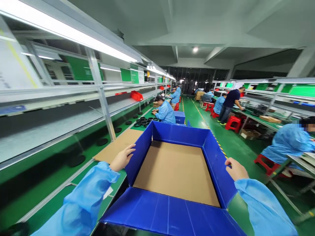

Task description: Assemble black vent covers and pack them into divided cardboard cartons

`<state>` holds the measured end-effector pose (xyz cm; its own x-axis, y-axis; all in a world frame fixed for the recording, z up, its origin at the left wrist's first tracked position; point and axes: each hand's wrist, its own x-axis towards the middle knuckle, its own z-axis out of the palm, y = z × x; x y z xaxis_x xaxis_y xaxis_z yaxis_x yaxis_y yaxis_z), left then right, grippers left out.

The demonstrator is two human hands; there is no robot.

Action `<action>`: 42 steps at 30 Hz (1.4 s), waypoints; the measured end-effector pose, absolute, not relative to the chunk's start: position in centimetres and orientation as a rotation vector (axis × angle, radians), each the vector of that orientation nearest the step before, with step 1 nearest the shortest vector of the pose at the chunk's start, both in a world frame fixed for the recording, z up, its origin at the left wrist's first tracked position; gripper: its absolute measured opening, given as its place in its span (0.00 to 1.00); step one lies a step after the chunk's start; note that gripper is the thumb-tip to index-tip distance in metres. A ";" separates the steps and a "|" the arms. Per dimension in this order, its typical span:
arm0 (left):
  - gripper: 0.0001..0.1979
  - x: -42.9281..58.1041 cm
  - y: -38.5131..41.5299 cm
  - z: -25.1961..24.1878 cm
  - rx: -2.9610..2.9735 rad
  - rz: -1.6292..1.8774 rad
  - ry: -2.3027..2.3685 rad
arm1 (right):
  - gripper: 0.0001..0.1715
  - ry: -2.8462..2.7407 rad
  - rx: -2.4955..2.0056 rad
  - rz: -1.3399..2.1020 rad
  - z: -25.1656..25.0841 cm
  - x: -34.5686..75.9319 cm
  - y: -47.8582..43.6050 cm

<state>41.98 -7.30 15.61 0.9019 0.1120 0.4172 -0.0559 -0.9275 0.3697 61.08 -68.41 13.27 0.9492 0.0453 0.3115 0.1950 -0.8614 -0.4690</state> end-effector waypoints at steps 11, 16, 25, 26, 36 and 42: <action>0.18 40.7 -9.7 15.8 2.748 0.602 0.005 | 0.17 -0.337 -2.725 -0.511 12.3 61.7 -69.4; 0.15 37.2 -13.2 17.0 2.793 0.975 -0.215 | 0.22 -0.669 -2.763 -0.924 14.7 54.6 -65.5; 0.56 33.1 -17.9 7.3 2.807 -0.544 -0.533 | 0.61 -0.953 -2.639 0.796 3.6 45.2 -55.8; 0.59 33.1 -17.9 5.8 2.849 -0.540 -0.508 | 0.63 -0.912 -2.686 0.783 2.2 45.1 -55.4; 0.46 32.1 -17.3 -8.4 3.100 0.174 -0.389 | 0.39 -0.556 -2.821 0.047 -4.6 43.0 -55.1; 0.46 31.8 -18.2 -8.8 3.088 0.285 -0.316 | 0.37 0.266 -2.843 0.179 -0.1 52.9 -60.0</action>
